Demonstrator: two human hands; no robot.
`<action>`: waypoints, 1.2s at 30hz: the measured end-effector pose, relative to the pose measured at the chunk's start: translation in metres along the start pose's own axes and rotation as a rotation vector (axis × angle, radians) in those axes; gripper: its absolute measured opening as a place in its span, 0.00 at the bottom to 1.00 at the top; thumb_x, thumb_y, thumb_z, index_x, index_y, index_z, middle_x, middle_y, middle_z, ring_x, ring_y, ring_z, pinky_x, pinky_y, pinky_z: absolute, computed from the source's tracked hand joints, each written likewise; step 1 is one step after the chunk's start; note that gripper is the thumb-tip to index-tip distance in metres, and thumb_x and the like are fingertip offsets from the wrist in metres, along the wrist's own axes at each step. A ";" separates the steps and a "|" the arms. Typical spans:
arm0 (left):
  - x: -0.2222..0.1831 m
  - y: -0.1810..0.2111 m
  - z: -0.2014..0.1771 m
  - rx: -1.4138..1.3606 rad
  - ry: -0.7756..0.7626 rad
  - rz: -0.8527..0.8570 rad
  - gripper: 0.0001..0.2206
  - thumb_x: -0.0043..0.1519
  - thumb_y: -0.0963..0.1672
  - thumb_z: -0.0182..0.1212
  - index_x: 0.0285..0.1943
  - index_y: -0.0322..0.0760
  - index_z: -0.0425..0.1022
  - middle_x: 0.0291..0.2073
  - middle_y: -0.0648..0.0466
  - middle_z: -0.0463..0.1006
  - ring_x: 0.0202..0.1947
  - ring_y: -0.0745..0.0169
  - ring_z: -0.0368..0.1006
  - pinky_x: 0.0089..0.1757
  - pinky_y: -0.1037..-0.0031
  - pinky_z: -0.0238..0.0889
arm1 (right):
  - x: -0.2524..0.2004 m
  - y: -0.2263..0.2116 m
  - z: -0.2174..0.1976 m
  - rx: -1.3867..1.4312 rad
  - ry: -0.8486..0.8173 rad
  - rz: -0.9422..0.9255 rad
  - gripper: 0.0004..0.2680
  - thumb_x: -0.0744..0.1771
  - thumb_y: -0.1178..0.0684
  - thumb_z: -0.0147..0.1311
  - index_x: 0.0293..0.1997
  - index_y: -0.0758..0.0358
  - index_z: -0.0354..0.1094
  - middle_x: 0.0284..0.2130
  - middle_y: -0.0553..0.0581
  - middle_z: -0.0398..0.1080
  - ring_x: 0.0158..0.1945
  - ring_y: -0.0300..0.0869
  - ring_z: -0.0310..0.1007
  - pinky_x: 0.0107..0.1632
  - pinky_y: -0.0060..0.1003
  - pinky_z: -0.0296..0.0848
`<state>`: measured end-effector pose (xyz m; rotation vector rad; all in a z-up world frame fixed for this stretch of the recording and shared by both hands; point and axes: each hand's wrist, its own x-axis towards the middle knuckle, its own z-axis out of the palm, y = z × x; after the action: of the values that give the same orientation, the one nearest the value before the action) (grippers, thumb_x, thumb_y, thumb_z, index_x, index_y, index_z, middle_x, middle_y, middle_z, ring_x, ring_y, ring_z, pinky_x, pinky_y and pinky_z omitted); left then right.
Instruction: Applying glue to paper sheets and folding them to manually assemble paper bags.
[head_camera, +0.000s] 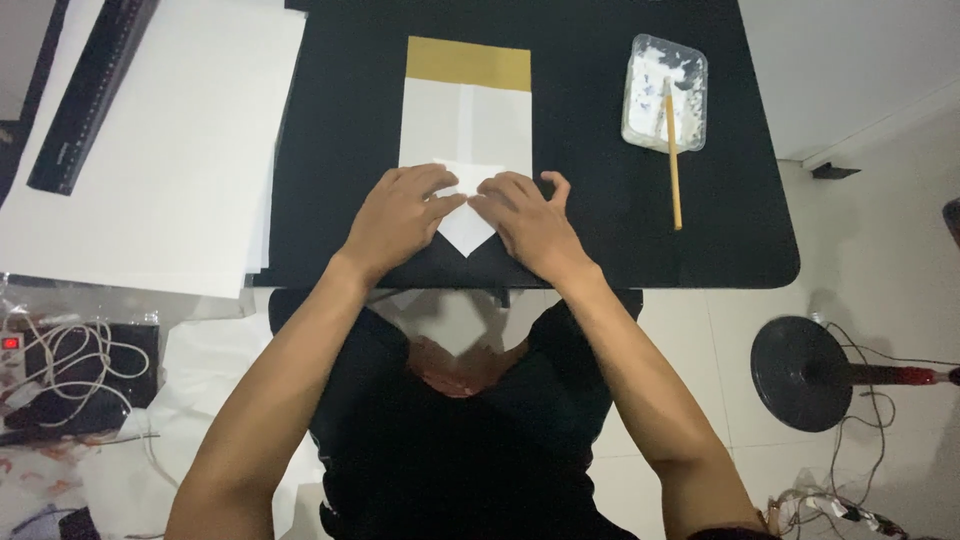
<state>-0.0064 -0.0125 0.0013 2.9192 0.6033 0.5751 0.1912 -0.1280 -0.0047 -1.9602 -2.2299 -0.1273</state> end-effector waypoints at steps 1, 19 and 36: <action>-0.005 -0.001 0.004 0.000 -0.002 -0.003 0.14 0.68 0.41 0.52 0.53 0.52 0.83 0.53 0.58 0.80 0.61 0.63 0.70 0.57 0.66 0.61 | -0.004 -0.002 -0.001 0.002 -0.002 -0.002 0.12 0.68 0.58 0.53 0.56 0.48 0.73 0.56 0.52 0.70 0.66 0.45 0.61 0.65 0.66 0.41; -0.087 0.028 0.055 0.225 0.123 0.013 0.15 0.62 0.55 0.60 0.57 0.67 0.68 0.58 0.72 0.71 0.63 0.70 0.66 0.62 0.66 0.63 | -0.083 -0.041 0.015 0.202 0.169 0.014 0.17 0.67 0.47 0.58 0.65 0.50 0.68 0.61 0.56 0.70 0.68 0.48 0.63 0.68 0.58 0.49; -0.103 0.034 0.084 0.033 0.244 -0.029 0.08 0.67 0.55 0.54 0.44 0.60 0.68 0.38 0.72 0.65 0.47 0.77 0.68 0.59 0.72 0.66 | -0.094 -0.050 0.045 0.273 0.578 0.061 0.06 0.67 0.51 0.62 0.47 0.48 0.77 0.42 0.49 0.78 0.51 0.45 0.76 0.60 0.57 0.59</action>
<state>-0.0495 -0.0876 -0.1058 2.8874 0.6856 0.9355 0.1504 -0.2187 -0.0642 -1.5874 -1.7126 -0.3175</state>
